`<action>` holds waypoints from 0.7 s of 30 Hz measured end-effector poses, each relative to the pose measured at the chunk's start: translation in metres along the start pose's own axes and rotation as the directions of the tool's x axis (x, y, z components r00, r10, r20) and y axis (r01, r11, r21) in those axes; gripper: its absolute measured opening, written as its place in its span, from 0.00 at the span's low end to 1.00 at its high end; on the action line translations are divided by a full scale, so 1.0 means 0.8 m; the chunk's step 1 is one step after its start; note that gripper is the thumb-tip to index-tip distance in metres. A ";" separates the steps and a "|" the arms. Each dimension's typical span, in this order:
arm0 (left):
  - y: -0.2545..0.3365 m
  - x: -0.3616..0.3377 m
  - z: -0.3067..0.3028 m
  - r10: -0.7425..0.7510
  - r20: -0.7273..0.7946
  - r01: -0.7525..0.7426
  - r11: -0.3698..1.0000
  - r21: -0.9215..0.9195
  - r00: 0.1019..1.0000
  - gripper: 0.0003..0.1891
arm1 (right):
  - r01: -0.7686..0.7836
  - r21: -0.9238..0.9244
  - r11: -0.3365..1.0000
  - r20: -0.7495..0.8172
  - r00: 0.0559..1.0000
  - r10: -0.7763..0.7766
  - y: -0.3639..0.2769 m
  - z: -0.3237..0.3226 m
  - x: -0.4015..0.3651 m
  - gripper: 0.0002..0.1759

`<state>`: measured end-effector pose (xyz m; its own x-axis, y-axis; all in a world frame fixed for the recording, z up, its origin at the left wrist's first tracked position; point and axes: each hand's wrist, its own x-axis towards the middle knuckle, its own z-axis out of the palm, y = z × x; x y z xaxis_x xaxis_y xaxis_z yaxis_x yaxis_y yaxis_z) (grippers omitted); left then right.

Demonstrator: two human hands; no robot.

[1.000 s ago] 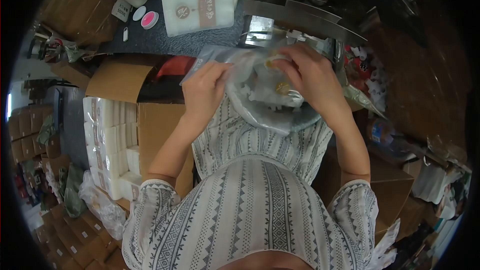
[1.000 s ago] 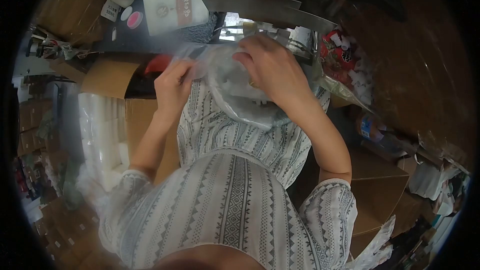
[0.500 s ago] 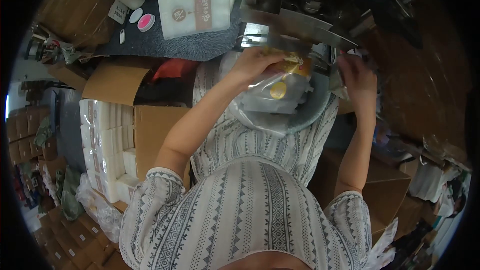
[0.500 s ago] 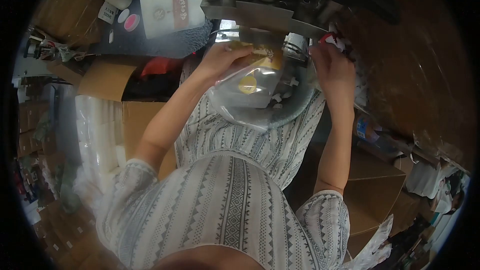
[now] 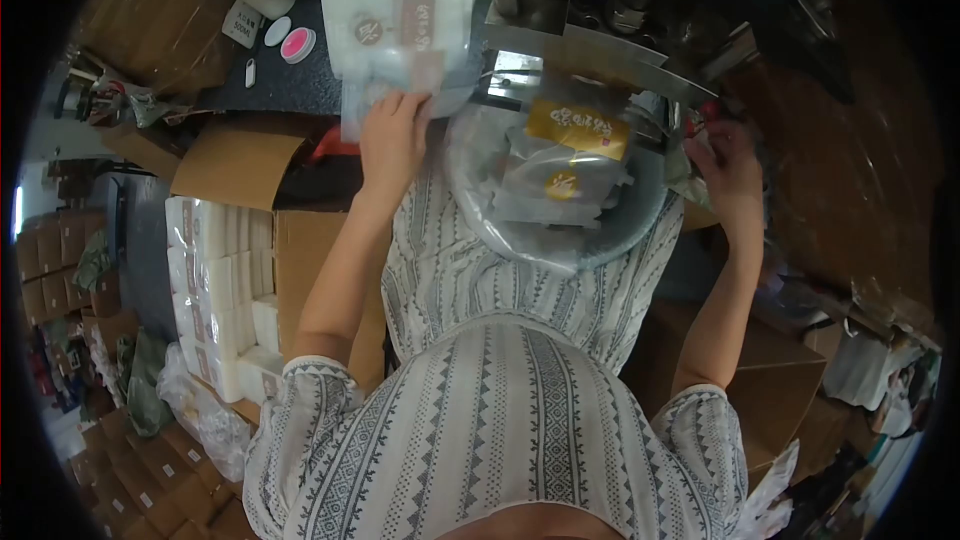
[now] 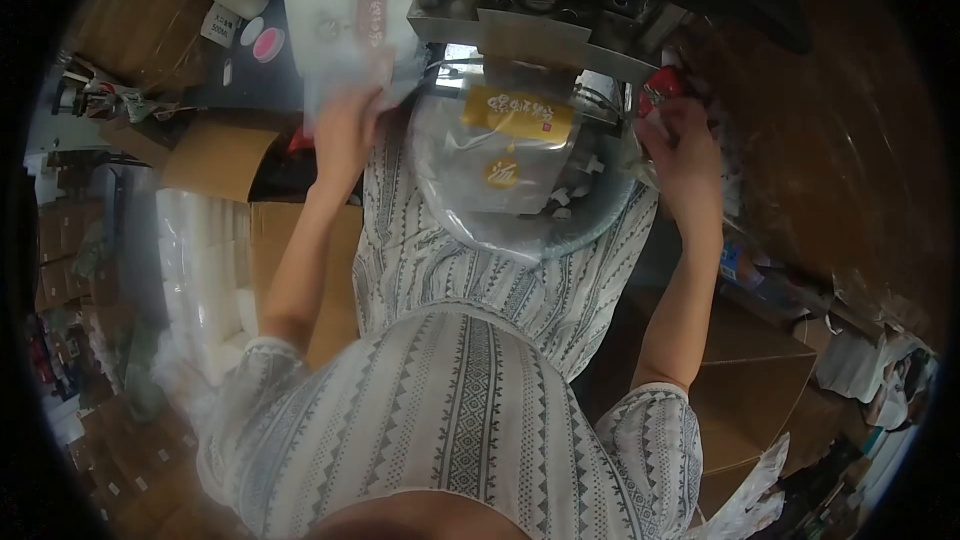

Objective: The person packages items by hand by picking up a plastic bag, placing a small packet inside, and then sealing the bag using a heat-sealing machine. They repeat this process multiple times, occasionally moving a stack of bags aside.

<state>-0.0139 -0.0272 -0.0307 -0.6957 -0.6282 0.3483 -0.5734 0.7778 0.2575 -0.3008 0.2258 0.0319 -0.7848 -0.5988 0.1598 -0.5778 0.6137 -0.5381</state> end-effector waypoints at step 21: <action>0.137 -0.003 -0.024 0.093 0.153 0.010 0.823 -0.568 0.984 0.07 | 0.262 0.442 0.858 0.245 0.885 -0.397 -0.079 -0.001 -0.018 0.14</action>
<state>-0.0666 0.0597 0.0137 -0.8041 -0.5487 0.2287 -0.2333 0.6451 0.7276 -0.2534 0.1959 0.0643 -0.4105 -0.8990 0.1525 -0.6021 0.1417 -0.7858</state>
